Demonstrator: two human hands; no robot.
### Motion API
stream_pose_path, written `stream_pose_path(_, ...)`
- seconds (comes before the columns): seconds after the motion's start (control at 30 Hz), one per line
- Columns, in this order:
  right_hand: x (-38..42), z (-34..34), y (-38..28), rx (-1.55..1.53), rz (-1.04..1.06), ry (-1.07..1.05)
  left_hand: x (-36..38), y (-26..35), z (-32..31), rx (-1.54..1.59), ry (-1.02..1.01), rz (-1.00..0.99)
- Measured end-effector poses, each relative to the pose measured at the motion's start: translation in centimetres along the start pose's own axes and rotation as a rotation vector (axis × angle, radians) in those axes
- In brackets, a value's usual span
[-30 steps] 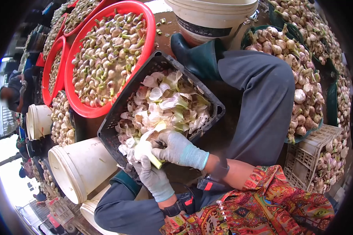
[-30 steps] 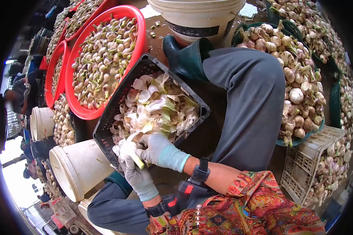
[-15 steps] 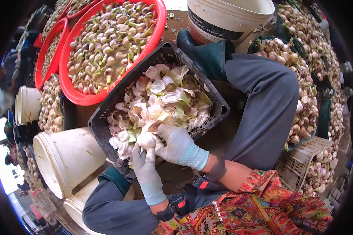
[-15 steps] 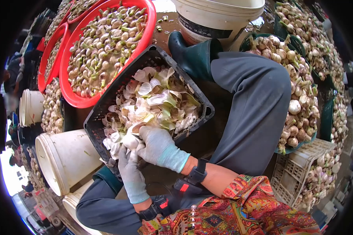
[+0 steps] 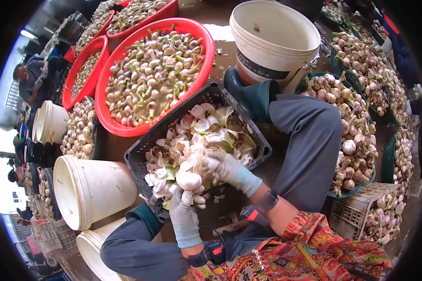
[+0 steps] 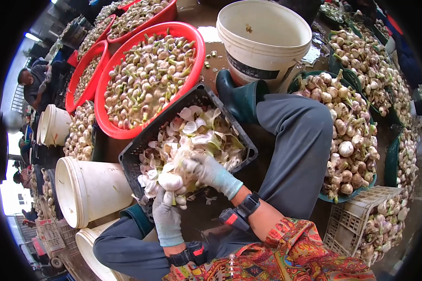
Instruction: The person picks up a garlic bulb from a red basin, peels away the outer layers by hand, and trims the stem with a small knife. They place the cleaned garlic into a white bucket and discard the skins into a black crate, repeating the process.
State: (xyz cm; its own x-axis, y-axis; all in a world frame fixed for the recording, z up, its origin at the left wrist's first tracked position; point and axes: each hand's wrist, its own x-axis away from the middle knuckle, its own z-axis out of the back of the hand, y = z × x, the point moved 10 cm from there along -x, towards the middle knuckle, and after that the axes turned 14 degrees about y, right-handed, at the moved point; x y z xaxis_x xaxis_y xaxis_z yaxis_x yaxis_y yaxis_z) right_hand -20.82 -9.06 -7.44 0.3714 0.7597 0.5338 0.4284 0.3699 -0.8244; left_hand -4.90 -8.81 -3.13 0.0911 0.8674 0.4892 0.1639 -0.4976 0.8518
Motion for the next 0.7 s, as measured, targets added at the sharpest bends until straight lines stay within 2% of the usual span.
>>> stream_pose_path(0.07, 1.8, -2.2, -1.0, -0.053, 0.064, -0.191, 0.1, 0.9, 0.8, -0.131, 0.203, -0.130)
stream_pose_path(0.1, 1.5, -2.3, -1.9, -0.065, 0.352, -0.093, -0.3, 0.7, 1.7, -0.242, 0.234, -0.217)
stream_pose_path(0.13, 0.5, -2.5, -1.3, -0.081, 0.347, -0.090, -0.2, 0.7, 2.0, -0.259, 0.234, -0.219)
stream_pose_path(0.2, -2.0, -1.0, 0.3, -0.004, 0.265, 0.093, -0.1, 0.8, 1.4, 0.003, 0.088, -0.150)
stream_pose_path(0.23, -2.8, -0.5, 1.0, -0.264, 0.173, 0.121, -0.3, 0.9, 1.2, 0.029, 0.082, -0.159)
stream_pose_path(0.27, -3.3, 0.1, 1.2, -0.284, 0.172, 0.134, -0.7, 0.9, 0.9, 0.009, 0.068, -0.157)
stream_pose_path(0.33, -0.8, -2.2, 1.7, -0.112, -0.102, -0.240, -0.8, 1.1, 0.7, -0.005, 0.091, -0.213)
stream_pose_path(0.37, 0.1, -2.4, 0.5, -0.031, 0.005, -0.290, -1.0, 1.0, 0.4, -0.084, 0.070, -0.218)
stream_pose_path(0.47, -0.2, -3.1, -0.7, -0.039, 0.191, -0.315, -1.0, -0.2, 0.6, -0.300, 0.001, -0.142)
stream_pose_path(0.6, -0.6, -2.3, -2.2, -0.046, 0.183, -0.192, -1.6, -2.1, 2.5, -0.230, 0.127, 0.012)
stream_pose_path(0.67, -0.1, -0.4, -4.6, -0.496, 0.091, -0.123, -2.2, -3.3, 4.1, -0.208, 0.175, 0.065)
stream_pose_path(0.7, -1.1, 0.5, -4.0, -0.479, 0.126, -0.046, -2.2, -3.7, 4.3, -0.030, 0.151, 0.114)
